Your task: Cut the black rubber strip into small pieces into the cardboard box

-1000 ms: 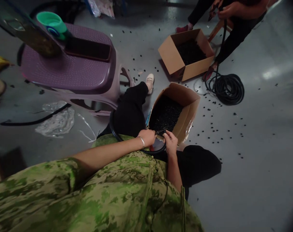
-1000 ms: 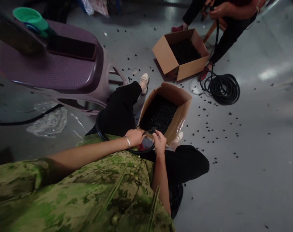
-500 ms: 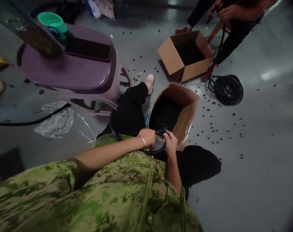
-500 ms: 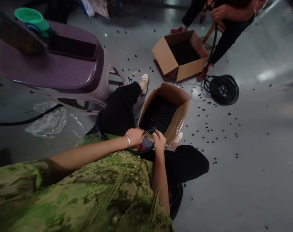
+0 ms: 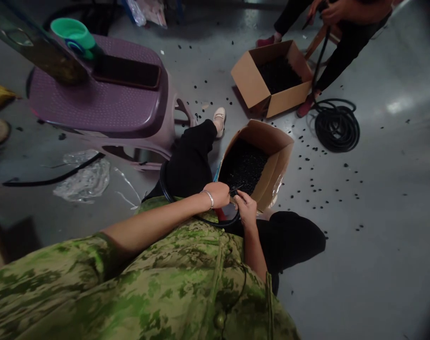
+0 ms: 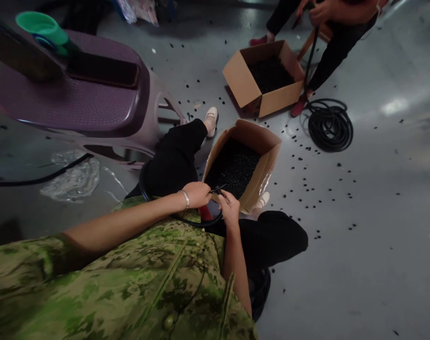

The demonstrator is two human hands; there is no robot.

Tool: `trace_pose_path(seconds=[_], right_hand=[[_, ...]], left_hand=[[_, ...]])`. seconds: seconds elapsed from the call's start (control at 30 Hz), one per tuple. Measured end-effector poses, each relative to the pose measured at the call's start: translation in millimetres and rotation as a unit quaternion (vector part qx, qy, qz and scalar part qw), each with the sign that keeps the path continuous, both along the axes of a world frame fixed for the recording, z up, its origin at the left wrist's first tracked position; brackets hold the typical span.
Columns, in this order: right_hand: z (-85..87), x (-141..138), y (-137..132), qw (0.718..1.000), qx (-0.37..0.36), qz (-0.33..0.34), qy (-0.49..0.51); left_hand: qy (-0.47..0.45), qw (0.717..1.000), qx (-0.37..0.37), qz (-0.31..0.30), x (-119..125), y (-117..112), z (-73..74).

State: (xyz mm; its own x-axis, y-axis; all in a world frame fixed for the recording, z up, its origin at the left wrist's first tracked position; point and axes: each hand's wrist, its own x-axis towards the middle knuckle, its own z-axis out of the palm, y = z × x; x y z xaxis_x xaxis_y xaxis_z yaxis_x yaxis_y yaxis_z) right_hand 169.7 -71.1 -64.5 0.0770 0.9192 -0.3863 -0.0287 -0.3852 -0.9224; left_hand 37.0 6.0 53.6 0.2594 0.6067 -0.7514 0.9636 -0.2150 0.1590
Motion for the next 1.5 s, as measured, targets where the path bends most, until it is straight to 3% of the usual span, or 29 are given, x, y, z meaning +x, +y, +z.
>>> trace_pose_path(seconds=[0.17, 0.47, 0.77, 0.93, 1.17, 1.5], right_hand=[[-3.4, -2, 1, 1.0, -0.015, -0.013, 0.0], [-16.4, -2, 3, 0.998, -0.035, -0.053, -0.002], [-31.4, -2, 2, 0.995, -0.038, -0.09, -0.009], [-31.4, -1, 0, 0.995, -0.03, -0.092, -0.016], [-19.3, -3, -1, 0.996, -0.013, -0.088, 0.008], [-9.0, -5, -2, 0.999, -0.001, -0.054, 0.008]], left_hand=[[0.007, 1.0, 0.006, -0.005, 3, -9, -9.5], [-0.035, 0.997, 0.068, -0.008, 3, -26, -40.0], [-0.061, 0.994, 0.082, -0.032, 11, -28, -53.6], [-0.065, 0.995, 0.08, -0.017, 6, -24, -46.6], [-0.057, 0.994, 0.068, 0.069, -7, -21, -27.0], [-0.019, 0.998, 0.017, 0.064, -5, -13, -0.4]])
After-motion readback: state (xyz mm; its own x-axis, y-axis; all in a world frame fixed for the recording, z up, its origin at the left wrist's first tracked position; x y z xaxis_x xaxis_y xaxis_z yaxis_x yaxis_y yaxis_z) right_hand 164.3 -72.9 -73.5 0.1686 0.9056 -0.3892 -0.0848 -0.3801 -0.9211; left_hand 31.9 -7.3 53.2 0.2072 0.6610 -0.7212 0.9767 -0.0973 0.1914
